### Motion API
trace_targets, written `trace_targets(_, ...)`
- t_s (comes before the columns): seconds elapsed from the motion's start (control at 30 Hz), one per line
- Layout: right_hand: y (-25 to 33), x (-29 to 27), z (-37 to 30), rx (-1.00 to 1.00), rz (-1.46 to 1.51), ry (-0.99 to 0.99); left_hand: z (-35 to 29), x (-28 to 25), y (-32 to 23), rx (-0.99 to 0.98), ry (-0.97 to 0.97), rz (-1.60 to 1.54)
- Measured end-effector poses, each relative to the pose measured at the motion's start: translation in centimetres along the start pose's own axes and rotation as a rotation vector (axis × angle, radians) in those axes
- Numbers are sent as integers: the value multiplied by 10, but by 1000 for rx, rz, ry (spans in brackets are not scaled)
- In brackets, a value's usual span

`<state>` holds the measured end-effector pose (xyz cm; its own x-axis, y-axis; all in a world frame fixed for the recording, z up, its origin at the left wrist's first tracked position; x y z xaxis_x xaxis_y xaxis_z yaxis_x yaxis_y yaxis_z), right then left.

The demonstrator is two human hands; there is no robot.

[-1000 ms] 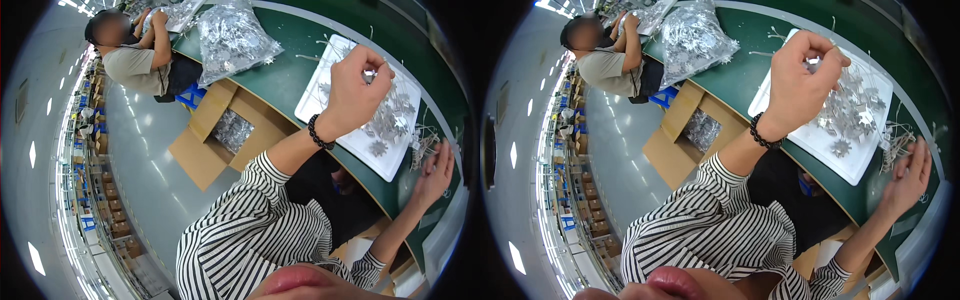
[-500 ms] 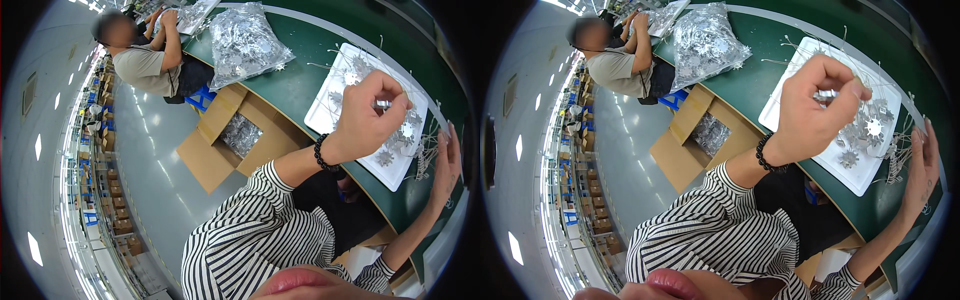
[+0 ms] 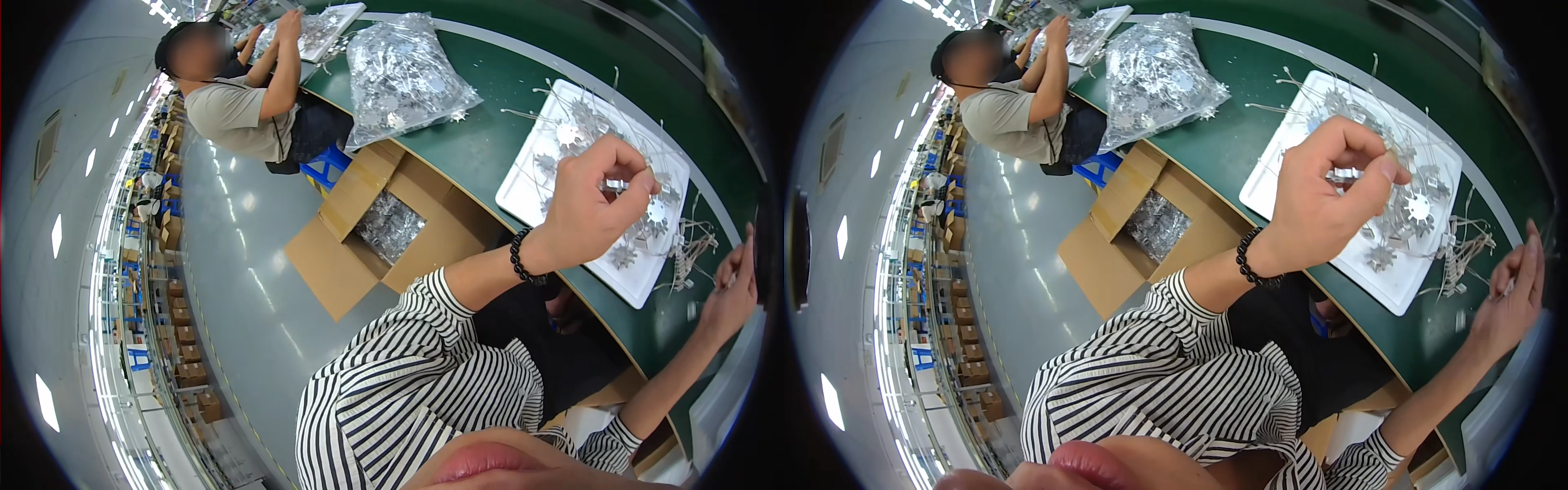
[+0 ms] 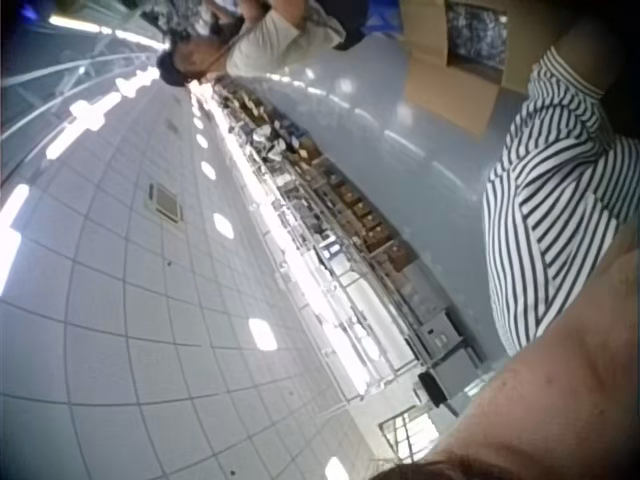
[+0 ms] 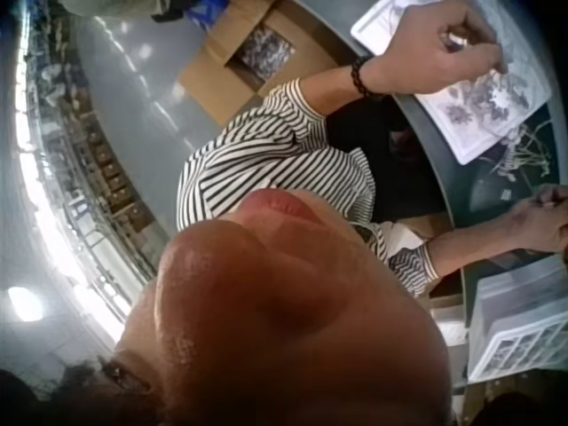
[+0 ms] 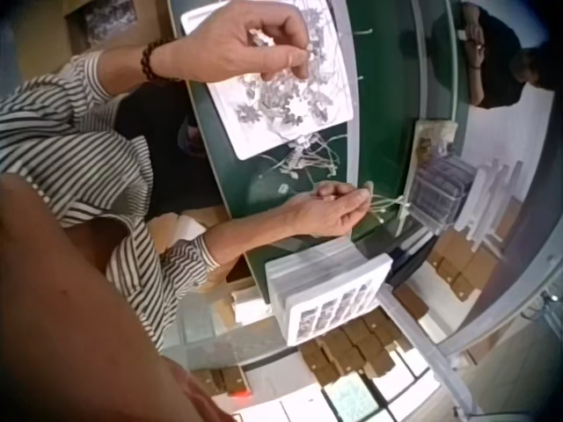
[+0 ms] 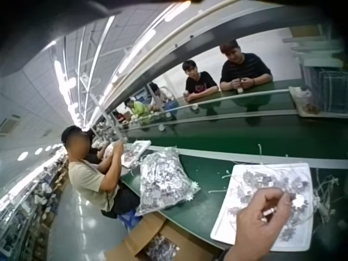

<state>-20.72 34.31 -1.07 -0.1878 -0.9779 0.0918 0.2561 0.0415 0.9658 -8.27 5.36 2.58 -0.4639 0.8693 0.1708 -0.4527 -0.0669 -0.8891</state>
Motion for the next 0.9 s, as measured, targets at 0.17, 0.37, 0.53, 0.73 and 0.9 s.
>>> trace_targets(0.17,4,59,-27,118,262,166,3,-1,7,87,21,6)
trace_targets(0.37,31,80,-57,84,113,190,11,20,19,-135,-10,-23)
trace_targets(0.53,58,122,-93,44,-113,363,3,2,2,-40,28,66)
trace_targets(0.73,40,106,-104,-2,-192,206,-6,6,2,-205,40,-202)
trace_targets(0.9,33,106,-98,43,-236,119,-3,8,27,-481,132,-632)
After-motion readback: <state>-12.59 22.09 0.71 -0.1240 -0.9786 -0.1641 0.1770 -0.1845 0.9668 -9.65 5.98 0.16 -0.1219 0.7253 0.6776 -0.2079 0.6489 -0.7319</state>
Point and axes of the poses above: each hand's wrist, its own z-axis towards the middle knuckle, its own x-axis out of the palm, y = z × x, the point moved 7 cm from there along z, towards the middle knuckle, and after that the axes turned 5 degrees about -y, right-handed, at the moved point
